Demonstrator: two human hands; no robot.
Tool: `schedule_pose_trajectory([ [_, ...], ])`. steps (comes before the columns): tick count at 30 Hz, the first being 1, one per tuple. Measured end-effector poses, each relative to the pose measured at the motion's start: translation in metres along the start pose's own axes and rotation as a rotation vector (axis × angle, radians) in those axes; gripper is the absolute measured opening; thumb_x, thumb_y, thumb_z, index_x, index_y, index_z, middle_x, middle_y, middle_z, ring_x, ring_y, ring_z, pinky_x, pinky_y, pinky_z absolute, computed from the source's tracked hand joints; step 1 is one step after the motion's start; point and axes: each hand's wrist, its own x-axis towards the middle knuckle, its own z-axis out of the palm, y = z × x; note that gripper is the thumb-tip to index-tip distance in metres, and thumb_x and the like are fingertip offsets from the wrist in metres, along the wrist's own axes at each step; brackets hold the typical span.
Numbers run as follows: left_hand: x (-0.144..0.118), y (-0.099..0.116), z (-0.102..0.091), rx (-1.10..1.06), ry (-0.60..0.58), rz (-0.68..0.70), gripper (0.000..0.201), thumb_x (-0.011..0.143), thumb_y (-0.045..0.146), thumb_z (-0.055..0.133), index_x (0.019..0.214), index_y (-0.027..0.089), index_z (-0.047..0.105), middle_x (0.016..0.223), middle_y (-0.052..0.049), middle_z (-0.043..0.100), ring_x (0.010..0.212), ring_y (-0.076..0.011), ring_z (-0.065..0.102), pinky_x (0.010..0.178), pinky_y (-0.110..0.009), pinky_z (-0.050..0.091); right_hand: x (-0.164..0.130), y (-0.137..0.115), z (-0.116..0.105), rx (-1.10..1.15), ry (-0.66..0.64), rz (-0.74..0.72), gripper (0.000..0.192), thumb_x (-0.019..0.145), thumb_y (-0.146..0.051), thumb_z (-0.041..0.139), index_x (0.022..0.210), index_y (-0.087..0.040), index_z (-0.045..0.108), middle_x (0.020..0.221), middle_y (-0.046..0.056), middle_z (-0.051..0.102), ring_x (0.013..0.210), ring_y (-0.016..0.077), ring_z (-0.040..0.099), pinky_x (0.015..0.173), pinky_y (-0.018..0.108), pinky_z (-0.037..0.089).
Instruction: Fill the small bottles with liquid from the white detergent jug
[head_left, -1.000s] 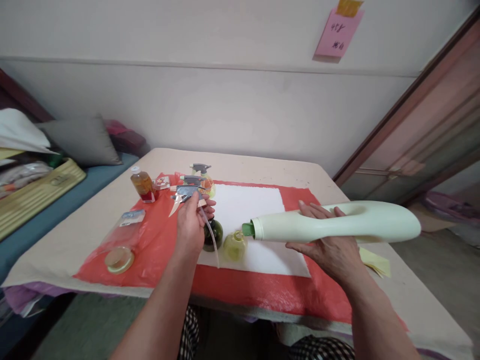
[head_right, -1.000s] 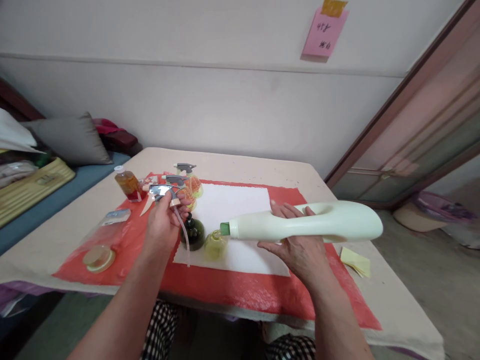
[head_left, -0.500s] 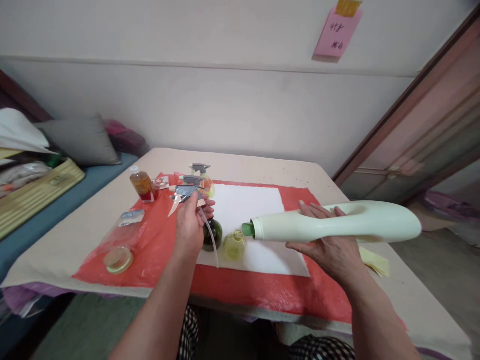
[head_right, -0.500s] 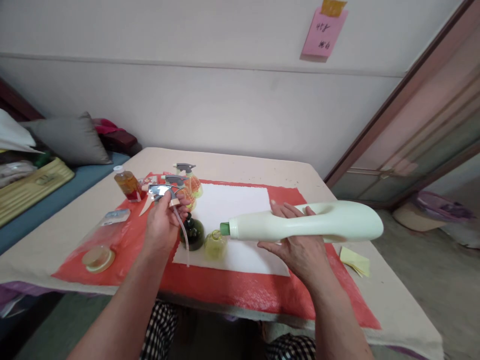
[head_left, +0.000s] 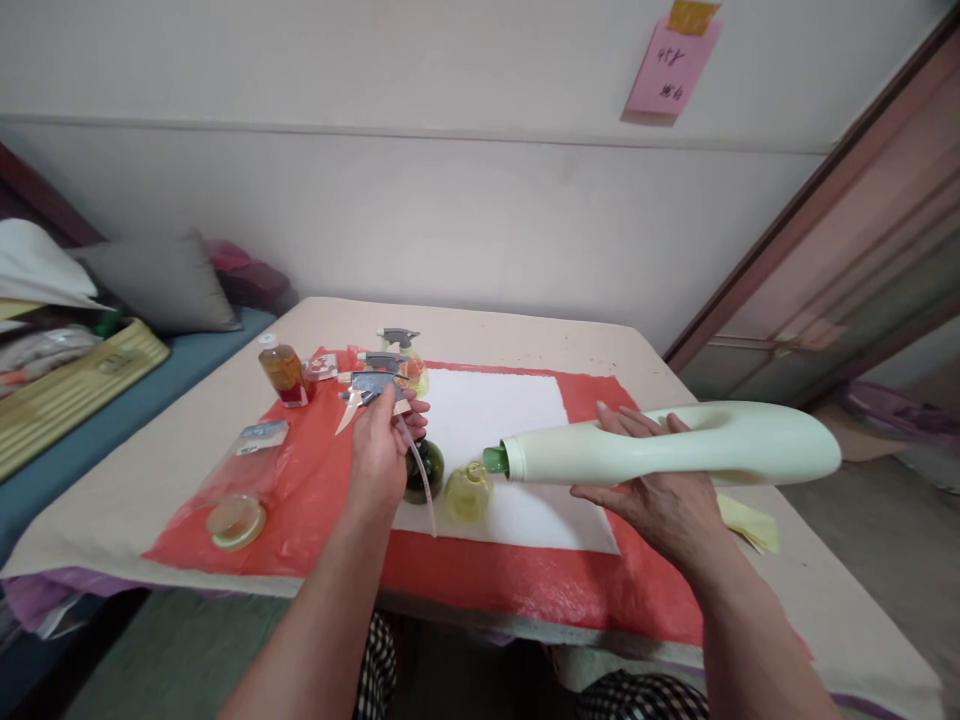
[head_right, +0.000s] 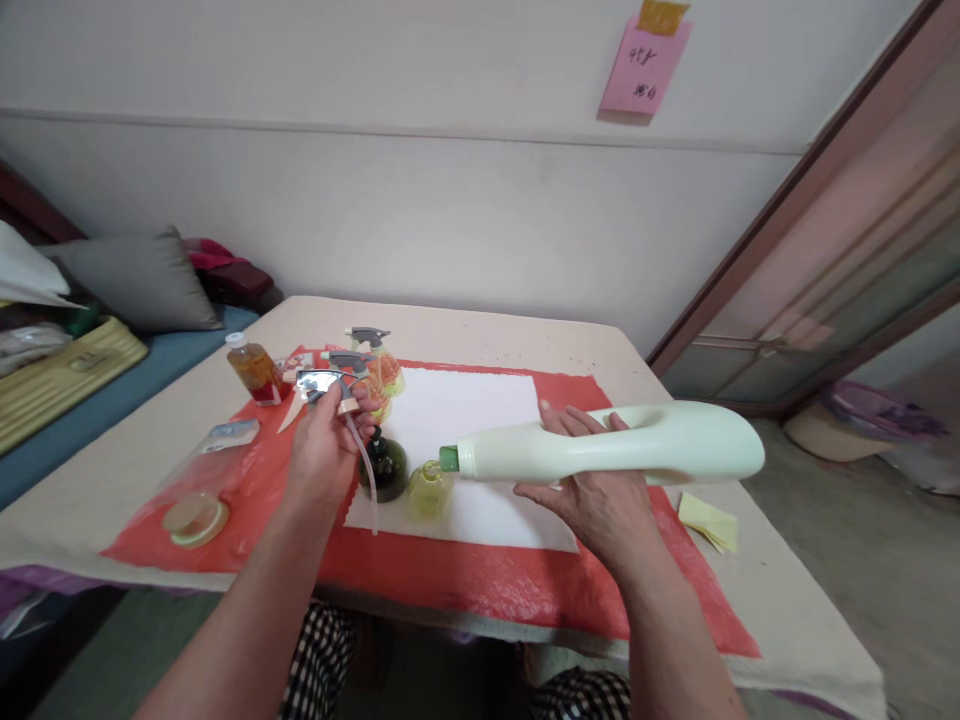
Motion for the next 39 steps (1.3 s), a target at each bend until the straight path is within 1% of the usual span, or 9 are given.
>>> schedule_pose_trajectory([
  [7, -0.0017, 0.0015, -0.0003, -0.002, -0.007, 0.000, 0.031, 0.088, 0.045, 0.070, 0.088, 0.015, 0.070, 0.077, -0.007, 0.072, 0.059, -0.0112, 0.061, 0.059, -0.024, 0.048, -0.0007, -0.0001, -0.0005, 0.021, -0.033, 0.035, 0.093, 0.092, -0.079, 0.042, 0.162, -0.019, 0.030, 0.136, 0.020, 0.067, 0.126, 0.0409, 0.062, 0.114, 0.065, 0.036],
  [12, 0.0001, 0.0003, -0.0014, -0.001, 0.001, -0.004, 0.031, 0.088, 0.046, 0.070, 0.088, 0.015, 0.070, 0.076, -0.006, 0.072, 0.059, -0.0114, 0.062, 0.060, -0.025, 0.048, -0.0002, -0.0006, -0.0008, 0.033, -0.010, 0.025, 0.093, 0.092, -0.079, 0.044, 0.162, -0.019, 0.029, 0.135, 0.020, 0.067, 0.125, 0.0404, 0.063, 0.114, 0.064, 0.035],
  [15, 0.0013, -0.0014, -0.0022, 0.001, -0.001, -0.014, 0.031, 0.089, 0.046, 0.069, 0.087, 0.016, 0.070, 0.076, -0.006, 0.072, 0.059, -0.0115, 0.062, 0.059, -0.024, 0.048, -0.0003, -0.0008, -0.0011, 0.044, -0.024, 0.035, 0.094, 0.091, -0.079, 0.044, 0.162, -0.019, 0.029, 0.135, 0.020, 0.067, 0.126, 0.0409, 0.062, 0.114, 0.065, 0.035],
  [20, 0.0011, -0.0023, -0.0022, 0.012, -0.012, -0.006, 0.029, 0.091, 0.045, 0.067, 0.086, 0.017, 0.071, 0.076, -0.006, 0.073, 0.060, -0.0118, 0.062, 0.060, -0.024, 0.048, 0.0001, -0.0011, -0.0023, 0.032, -0.036, 0.036, 0.092, 0.093, -0.077, 0.044, 0.162, -0.019, 0.030, 0.135, 0.019, 0.067, 0.127, 0.0400, 0.062, 0.113, 0.064, 0.037],
  [26, 0.0014, -0.0016, -0.0020, 0.012, -0.010, 0.000, 0.029, 0.090, 0.045, 0.068, 0.087, 0.017, 0.070, 0.076, -0.006, 0.072, 0.059, -0.0119, 0.062, 0.059, -0.024, 0.049, 0.0003, -0.0008, -0.0021, 0.026, -0.037, 0.037, 0.094, 0.091, -0.080, 0.044, 0.161, -0.019, 0.032, 0.135, 0.020, 0.067, 0.125, 0.0402, 0.063, 0.113, 0.064, 0.037],
  [39, 0.0007, -0.0013, -0.0013, 0.000, -0.014, -0.005, 0.029, 0.090, 0.045, 0.068, 0.086, 0.017, 0.071, 0.076, -0.006, 0.073, 0.059, -0.0117, 0.061, 0.059, -0.024, 0.048, 0.0001, -0.0016, -0.0022, 0.011, -0.013, 0.018, 0.091, 0.094, -0.078, 0.041, 0.163, -0.020, 0.028, 0.135, 0.019, 0.068, 0.125, 0.0398, 0.064, 0.114, 0.064, 0.037],
])
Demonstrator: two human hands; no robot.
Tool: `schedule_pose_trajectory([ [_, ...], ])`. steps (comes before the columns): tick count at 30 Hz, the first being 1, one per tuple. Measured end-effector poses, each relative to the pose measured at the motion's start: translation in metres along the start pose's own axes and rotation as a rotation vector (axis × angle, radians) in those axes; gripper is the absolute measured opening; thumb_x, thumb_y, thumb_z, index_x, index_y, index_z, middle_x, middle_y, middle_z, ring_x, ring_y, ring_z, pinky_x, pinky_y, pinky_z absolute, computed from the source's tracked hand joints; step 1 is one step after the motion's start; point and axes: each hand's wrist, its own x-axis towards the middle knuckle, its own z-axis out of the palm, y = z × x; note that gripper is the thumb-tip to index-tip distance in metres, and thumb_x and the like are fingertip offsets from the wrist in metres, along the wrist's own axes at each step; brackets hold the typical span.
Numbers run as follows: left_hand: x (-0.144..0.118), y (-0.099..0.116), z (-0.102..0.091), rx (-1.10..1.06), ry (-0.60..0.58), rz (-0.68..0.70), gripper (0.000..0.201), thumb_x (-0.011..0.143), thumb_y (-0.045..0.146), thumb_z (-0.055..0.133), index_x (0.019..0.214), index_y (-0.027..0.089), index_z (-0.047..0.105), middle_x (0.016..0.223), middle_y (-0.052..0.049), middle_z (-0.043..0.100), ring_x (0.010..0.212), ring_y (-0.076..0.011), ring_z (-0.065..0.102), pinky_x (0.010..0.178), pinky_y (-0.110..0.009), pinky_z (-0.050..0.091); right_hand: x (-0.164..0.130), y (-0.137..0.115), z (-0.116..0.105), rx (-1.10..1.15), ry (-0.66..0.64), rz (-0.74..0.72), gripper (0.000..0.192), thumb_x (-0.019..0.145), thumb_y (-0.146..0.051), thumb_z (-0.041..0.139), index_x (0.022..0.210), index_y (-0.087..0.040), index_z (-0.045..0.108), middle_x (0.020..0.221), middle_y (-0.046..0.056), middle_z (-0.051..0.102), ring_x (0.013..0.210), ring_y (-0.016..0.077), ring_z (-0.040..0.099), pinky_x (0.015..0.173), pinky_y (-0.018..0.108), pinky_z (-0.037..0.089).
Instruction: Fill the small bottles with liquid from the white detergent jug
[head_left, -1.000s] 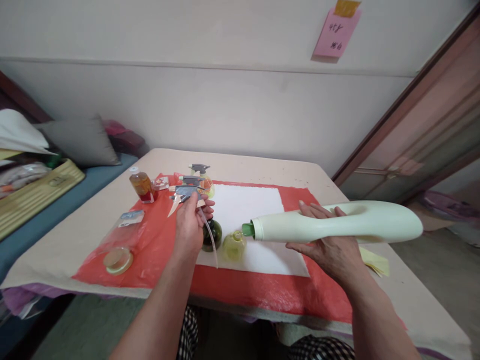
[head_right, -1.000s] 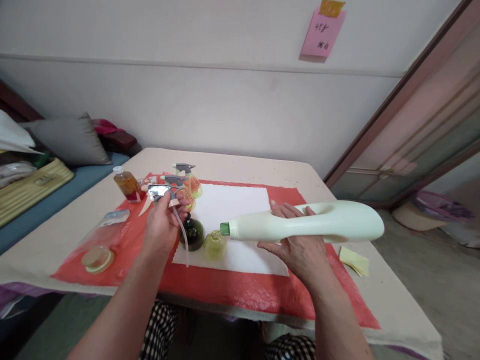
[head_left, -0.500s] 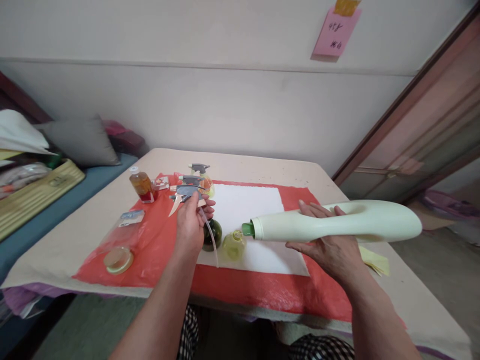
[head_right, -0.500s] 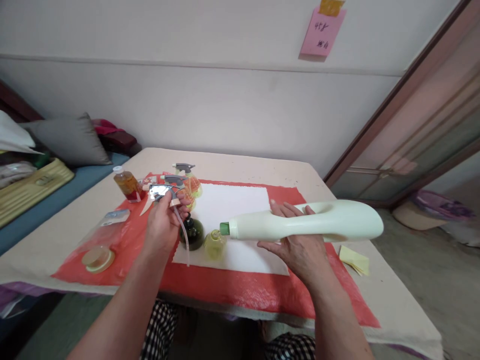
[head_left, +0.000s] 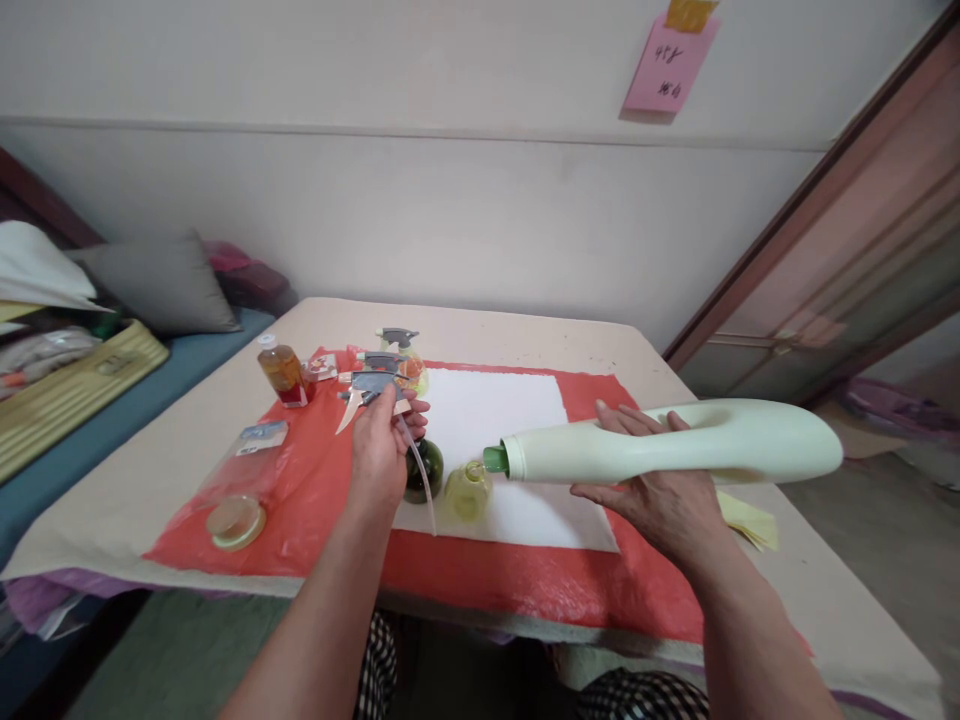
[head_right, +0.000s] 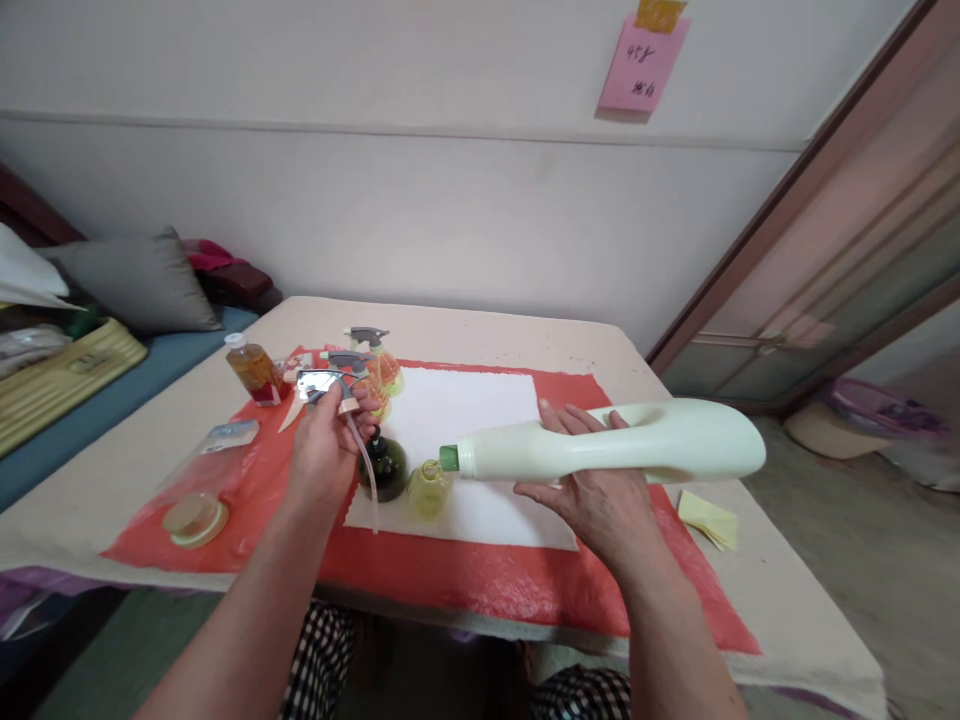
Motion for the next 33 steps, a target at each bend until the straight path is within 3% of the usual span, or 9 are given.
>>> schedule_pose_trajectory([
  [33, -0.0005, 0.0004, 0.0007, -0.010, 0.008, 0.001, 0.029, 0.089, 0.045, 0.069, 0.087, 0.015, 0.070, 0.077, -0.006, 0.072, 0.059, -0.0114, 0.061, 0.058, -0.024, 0.048, -0.0002, 0.0004, -0.0010, -0.007, -0.007, -0.006, 0.088, 0.095, -0.074, 0.043, 0.162, -0.020, 0.027, 0.135, 0.019, 0.068, 0.126, 0.0406, 0.063, 0.113, 0.065, 0.037],
])
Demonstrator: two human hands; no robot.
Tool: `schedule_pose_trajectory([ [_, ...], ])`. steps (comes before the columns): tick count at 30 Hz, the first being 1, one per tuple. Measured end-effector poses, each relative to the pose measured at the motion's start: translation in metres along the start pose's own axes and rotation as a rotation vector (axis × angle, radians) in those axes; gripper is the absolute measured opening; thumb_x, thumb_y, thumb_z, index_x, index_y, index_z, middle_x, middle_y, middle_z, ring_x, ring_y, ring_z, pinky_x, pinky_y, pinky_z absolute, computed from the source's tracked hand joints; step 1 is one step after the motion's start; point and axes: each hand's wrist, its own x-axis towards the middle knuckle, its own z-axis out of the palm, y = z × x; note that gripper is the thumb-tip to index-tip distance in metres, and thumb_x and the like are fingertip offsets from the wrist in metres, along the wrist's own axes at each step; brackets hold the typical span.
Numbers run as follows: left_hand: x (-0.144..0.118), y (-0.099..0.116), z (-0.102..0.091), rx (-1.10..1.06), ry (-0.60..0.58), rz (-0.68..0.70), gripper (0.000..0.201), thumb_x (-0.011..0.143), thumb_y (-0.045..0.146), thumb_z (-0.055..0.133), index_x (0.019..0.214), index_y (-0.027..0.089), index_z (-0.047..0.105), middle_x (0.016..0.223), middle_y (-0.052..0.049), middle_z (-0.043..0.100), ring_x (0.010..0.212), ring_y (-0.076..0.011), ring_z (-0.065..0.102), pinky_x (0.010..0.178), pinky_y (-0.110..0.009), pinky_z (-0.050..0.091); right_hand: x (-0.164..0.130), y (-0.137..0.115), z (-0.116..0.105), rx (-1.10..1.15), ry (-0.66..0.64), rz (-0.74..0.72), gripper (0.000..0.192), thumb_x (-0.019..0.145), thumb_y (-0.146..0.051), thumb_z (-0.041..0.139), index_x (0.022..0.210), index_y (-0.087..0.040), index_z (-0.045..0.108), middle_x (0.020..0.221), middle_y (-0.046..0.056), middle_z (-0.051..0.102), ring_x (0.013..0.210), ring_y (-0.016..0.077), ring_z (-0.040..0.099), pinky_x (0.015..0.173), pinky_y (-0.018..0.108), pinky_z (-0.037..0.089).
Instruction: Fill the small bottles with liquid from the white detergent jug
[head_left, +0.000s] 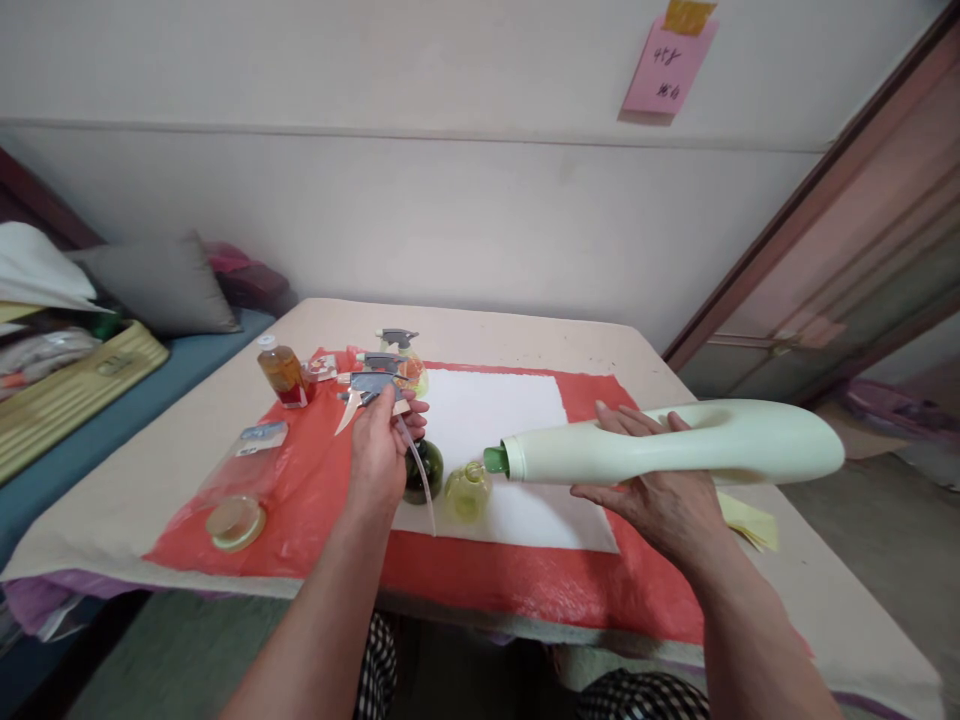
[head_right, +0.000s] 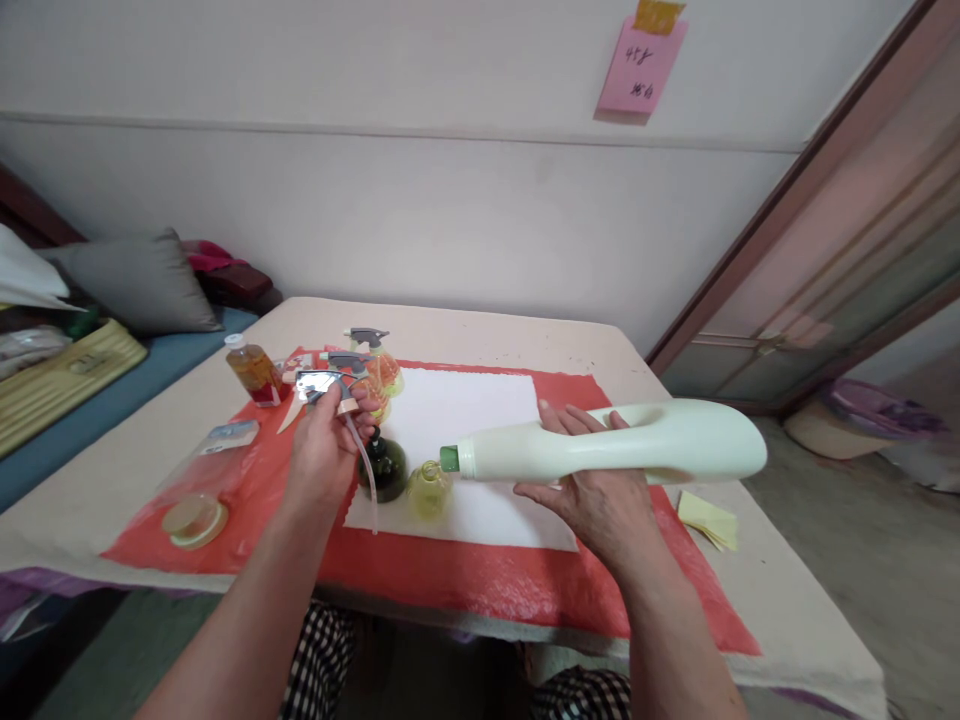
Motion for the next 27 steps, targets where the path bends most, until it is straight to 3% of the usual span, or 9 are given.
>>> schedule_pose_trajectory([
  [8, 0.001, 0.000, 0.000, 0.005, 0.009, 0.003, 0.030, 0.089, 0.045, 0.068, 0.087, 0.014, 0.070, 0.077, -0.007, 0.073, 0.058, -0.0113, 0.062, 0.058, -0.024, 0.048, 0.000, 0.001, 0.001, 0.014, -0.008, 0.014, 0.088, 0.094, -0.077, 0.042, 0.161, -0.022, 0.028, 0.135, 0.018, 0.068, 0.126, 0.0400, 0.063, 0.114, 0.064, 0.036],
  [18, 0.001, -0.001, -0.001, 0.004, 0.000, 0.011, 0.033, 0.087, 0.047, 0.071, 0.088, 0.014, 0.070, 0.077, -0.007, 0.073, 0.059, -0.0115, 0.063, 0.058, -0.024, 0.049, -0.003, 0.002, 0.005, 0.072, -0.022, 0.072, 0.090, 0.089, -0.081, 0.044, 0.155, -0.020, 0.041, 0.136, 0.020, 0.067, 0.126, 0.0396, 0.063, 0.116, 0.064, 0.035],
  [24, 0.002, 0.001, 0.001, 0.009, 0.020, -0.005, 0.031, 0.088, 0.045, 0.068, 0.086, 0.014, 0.071, 0.075, -0.007, 0.072, 0.057, -0.0107, 0.061, 0.055, -0.023, 0.048, -0.005, 0.005, 0.012, 0.281, -0.047, 0.274, 0.096, 0.079, -0.088, 0.055, 0.150, -0.023, 0.053, 0.134, 0.018, 0.069, 0.126, 0.0419, 0.062, 0.118, 0.066, 0.031],
  [27, 0.003, 0.002, 0.000, 0.002, 0.033, -0.014, 0.030, 0.088, 0.045, 0.069, 0.085, 0.015, 0.070, 0.074, -0.007, 0.072, 0.056, -0.0104, 0.062, 0.054, -0.022, 0.048, -0.002, 0.003, 0.016, 0.504, -0.106, 0.478, 0.101, 0.072, -0.090, 0.061, 0.147, -0.023, 0.056, 0.126, 0.016, 0.074, 0.111, 0.0385, 0.068, 0.109, 0.060, 0.044],
])
